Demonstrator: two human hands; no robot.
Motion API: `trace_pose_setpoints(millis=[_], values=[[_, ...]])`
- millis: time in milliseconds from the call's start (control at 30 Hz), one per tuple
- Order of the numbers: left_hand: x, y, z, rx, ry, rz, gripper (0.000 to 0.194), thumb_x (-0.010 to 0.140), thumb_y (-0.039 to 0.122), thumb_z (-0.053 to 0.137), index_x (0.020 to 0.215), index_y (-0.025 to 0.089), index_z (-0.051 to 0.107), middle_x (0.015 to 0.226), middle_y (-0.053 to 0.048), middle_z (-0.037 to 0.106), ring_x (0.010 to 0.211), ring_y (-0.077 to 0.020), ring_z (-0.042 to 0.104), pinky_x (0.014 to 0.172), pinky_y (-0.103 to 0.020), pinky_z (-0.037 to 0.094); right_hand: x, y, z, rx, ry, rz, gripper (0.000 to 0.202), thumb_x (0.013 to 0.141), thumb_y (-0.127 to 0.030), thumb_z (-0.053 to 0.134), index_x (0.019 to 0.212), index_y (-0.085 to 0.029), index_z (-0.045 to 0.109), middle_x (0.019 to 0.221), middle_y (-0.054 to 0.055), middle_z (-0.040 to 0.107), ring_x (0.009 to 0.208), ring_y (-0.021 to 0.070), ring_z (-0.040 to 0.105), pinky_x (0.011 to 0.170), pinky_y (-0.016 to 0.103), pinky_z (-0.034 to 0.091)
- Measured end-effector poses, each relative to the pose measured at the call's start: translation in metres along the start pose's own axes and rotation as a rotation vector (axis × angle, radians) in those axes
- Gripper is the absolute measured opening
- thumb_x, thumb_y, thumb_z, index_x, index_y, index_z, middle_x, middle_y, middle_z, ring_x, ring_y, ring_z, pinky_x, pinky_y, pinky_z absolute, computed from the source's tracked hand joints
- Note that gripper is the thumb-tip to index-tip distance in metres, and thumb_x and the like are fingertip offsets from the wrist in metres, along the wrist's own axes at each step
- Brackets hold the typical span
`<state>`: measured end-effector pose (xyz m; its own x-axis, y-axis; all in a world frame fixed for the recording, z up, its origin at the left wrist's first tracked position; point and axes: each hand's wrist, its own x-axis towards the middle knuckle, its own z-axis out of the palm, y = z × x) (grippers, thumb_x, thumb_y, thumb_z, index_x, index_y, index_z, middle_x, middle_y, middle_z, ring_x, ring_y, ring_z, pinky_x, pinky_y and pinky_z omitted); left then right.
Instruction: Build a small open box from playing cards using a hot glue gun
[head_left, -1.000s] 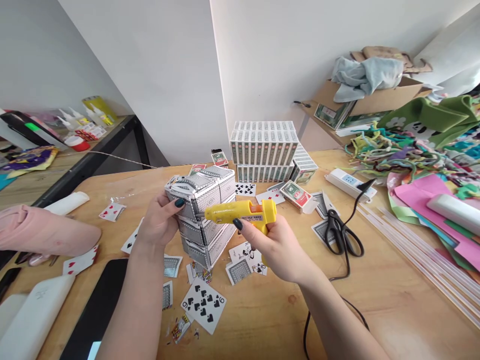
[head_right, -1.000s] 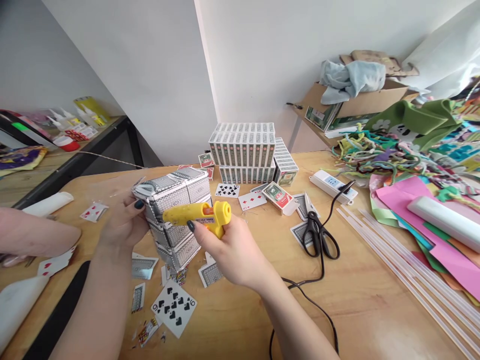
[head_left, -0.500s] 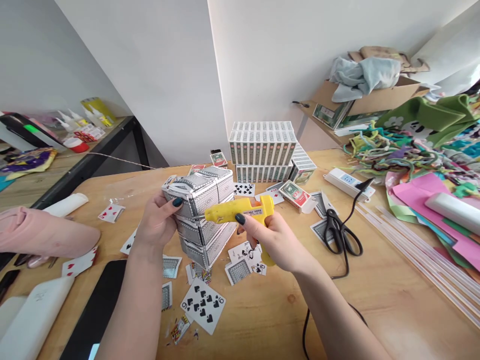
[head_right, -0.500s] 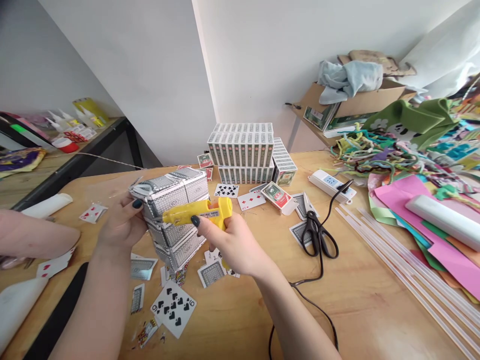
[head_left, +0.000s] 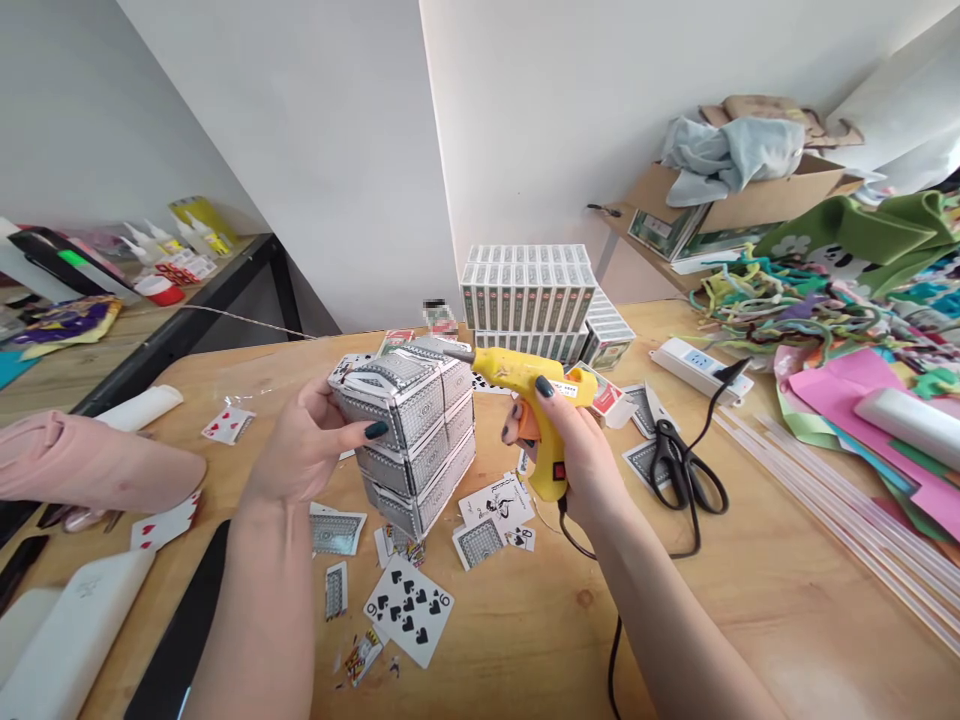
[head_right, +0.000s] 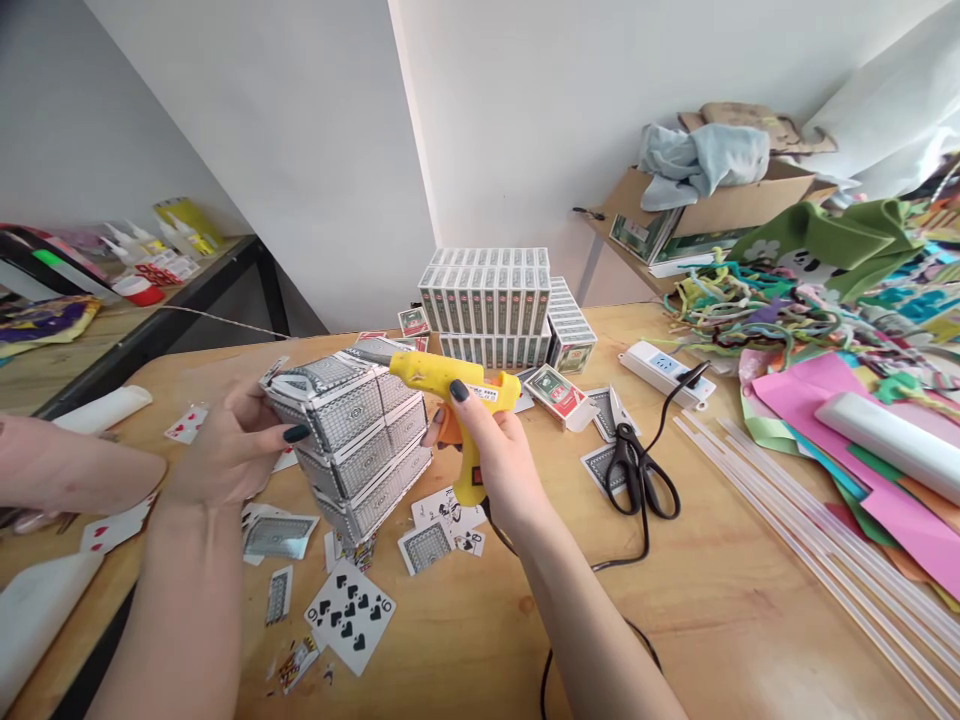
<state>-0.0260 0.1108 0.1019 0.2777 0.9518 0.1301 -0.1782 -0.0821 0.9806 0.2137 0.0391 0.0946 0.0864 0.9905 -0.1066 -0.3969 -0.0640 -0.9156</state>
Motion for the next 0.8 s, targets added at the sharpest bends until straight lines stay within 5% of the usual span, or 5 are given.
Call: trace_pose_setpoints(millis=[133, 333, 800], values=[[-0.001, 0.004, 0.004, 0.029, 0.028, -0.053, 0.042, 0.058, 0.012, 0.084, 0.097, 0.018, 0.07, 0.102, -0.005, 0.074, 0.09, -0.0196, 0.068, 0.074, -0.023, 0.055, 0.0, 0.003, 0.001, -0.013, 0.006, 0.001, 0.039, 0.082, -0.056, 0.059, 0.072, -0.019, 0.064, 0.062, 0.002, 0.063, 0.054, 0.0122, 0.046, 0.049, 0.025, 0.029], [-0.004, 0.006, 0.005, 0.029, 0.051, -0.165, 0.034, 0.051, 0.021, 0.088, 0.083, 0.017, 0.077, 0.083, -0.004, 0.077, 0.079, -0.0195, 0.07, 0.073, -0.024, 0.055, 0.002, 0.002, 0.001, 0.045, -0.033, -0.033, 0.035, 0.085, -0.052, 0.059, 0.072, -0.02, 0.065, 0.064, 0.001, 0.064, 0.065, 0.0142, 0.055, 0.062, 0.025, 0.039], [-0.001, 0.0, 0.015, -0.044, 0.182, -0.157, 0.032, 0.047, 0.017, 0.087, 0.078, 0.019, 0.077, 0.085, -0.003, 0.077, 0.085, -0.0226, 0.069, 0.076, -0.026, 0.055, 0.0, -0.002, -0.001, -0.019, -0.025, -0.028, 0.041, 0.086, -0.052, 0.056, 0.066, -0.018, 0.067, 0.066, 0.003, 0.065, 0.066, 0.0145, 0.055, 0.062, 0.026, 0.038]])
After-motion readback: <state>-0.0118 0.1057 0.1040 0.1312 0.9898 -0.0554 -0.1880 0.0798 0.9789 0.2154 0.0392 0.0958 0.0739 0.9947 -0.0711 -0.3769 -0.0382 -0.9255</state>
